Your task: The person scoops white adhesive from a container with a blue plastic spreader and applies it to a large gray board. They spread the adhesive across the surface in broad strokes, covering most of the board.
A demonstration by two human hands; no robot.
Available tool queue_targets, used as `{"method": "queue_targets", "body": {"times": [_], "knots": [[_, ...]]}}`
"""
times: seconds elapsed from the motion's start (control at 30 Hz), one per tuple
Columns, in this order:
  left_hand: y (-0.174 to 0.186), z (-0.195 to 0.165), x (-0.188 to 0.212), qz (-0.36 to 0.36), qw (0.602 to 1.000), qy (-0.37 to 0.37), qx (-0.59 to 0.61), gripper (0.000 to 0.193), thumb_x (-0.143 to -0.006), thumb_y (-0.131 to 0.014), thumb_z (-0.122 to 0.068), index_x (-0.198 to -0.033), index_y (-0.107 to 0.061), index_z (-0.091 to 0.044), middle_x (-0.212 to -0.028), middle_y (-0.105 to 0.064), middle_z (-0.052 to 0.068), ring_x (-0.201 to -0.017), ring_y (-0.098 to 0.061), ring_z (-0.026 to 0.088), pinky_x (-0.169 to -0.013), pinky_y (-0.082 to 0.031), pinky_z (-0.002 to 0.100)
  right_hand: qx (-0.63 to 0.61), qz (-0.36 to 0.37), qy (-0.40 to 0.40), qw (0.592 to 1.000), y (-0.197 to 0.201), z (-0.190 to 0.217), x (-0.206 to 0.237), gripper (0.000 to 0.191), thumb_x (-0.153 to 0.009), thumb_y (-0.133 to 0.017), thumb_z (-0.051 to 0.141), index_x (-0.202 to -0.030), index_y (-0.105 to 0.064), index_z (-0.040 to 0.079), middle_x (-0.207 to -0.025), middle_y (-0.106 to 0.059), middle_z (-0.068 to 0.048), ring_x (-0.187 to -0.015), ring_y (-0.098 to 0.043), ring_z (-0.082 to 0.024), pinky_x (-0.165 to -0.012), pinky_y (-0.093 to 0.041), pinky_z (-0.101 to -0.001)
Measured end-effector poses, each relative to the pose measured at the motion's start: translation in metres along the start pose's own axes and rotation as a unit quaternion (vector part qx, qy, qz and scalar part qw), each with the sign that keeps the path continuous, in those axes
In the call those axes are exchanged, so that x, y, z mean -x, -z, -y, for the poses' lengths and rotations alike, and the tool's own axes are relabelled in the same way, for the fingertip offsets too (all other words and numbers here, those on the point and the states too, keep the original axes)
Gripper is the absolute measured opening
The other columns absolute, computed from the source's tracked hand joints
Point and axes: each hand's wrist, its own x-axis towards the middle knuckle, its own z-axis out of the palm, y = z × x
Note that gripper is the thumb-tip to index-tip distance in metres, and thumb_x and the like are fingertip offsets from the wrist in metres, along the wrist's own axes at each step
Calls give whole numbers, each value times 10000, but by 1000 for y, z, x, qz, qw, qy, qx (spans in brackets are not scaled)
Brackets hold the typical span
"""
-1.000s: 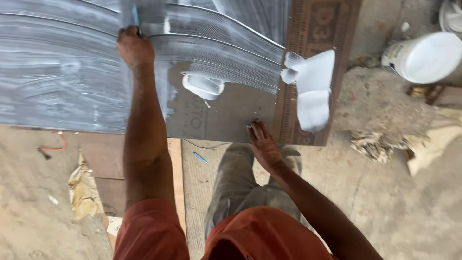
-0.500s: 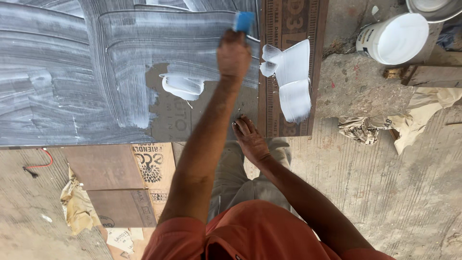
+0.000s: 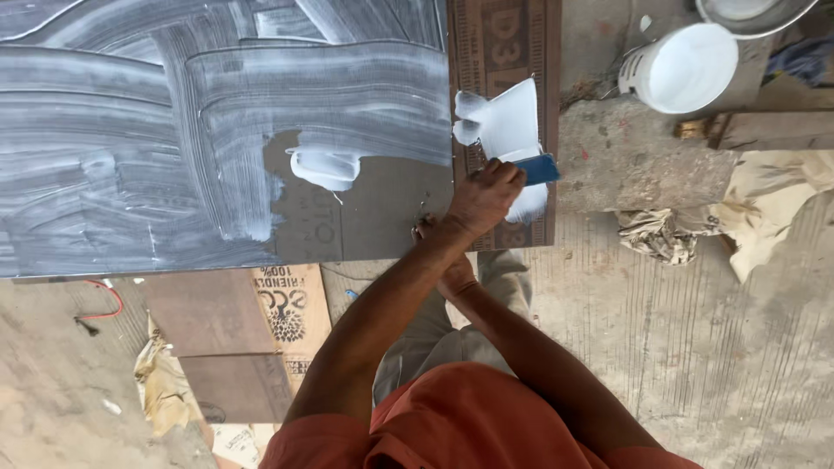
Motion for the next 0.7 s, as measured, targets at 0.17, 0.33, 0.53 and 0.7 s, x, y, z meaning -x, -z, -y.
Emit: {"method": "queue_targets", "body": {"times": [0.17,0.33,0.53,0.7], "knots": [[-15,-12,23,-32,998,-44,27,268,-863,-698,-134,-1124,-699,-74,-1031,-589,43,-897,-607,175,-737,-580,284,24,-39,-20,999,5,-7,6,487,-993,-589,195,-1425,-546,-24,-1559,-463,-192,-1461,-421,-359,-1220,-350,-487],[-24,-19,46,-7,997,-81,5,284,-863,-695,-213,-1109,-678,-71,-979,-546,23,-914,-595,174,-736,-580,279,17,-58,-57,997,13,0,12,490,-965,-599,187,-1404,-573,-29,-1556,-465,-177,-1444,-441,-346,-1204,-369,-493],[-58,-58,74,28,986,-151,-63,186,-866,-665,-186,-1001,-630,-63,-1007,-520,44,-908,-589,155,-635,-564,232,73,-145,-51,985,11,7,11,364,-1030,-647,122,-1365,-612,-16,-1576,-461,-127,-1443,-472,-299,-1199,-397,-469],[-78,-82,88,124,975,-46,181,165,-996,-602,-181,-1037,-548,-30,-969,-557,88,-761,-611,198,-561,-545,289,-1,-93,-67,993,-4,1,19,383,-1016,-608,64,-1380,-585,-51,-1526,-500,-192,-1411,-496,-357,-1180,-419,-508]]}}
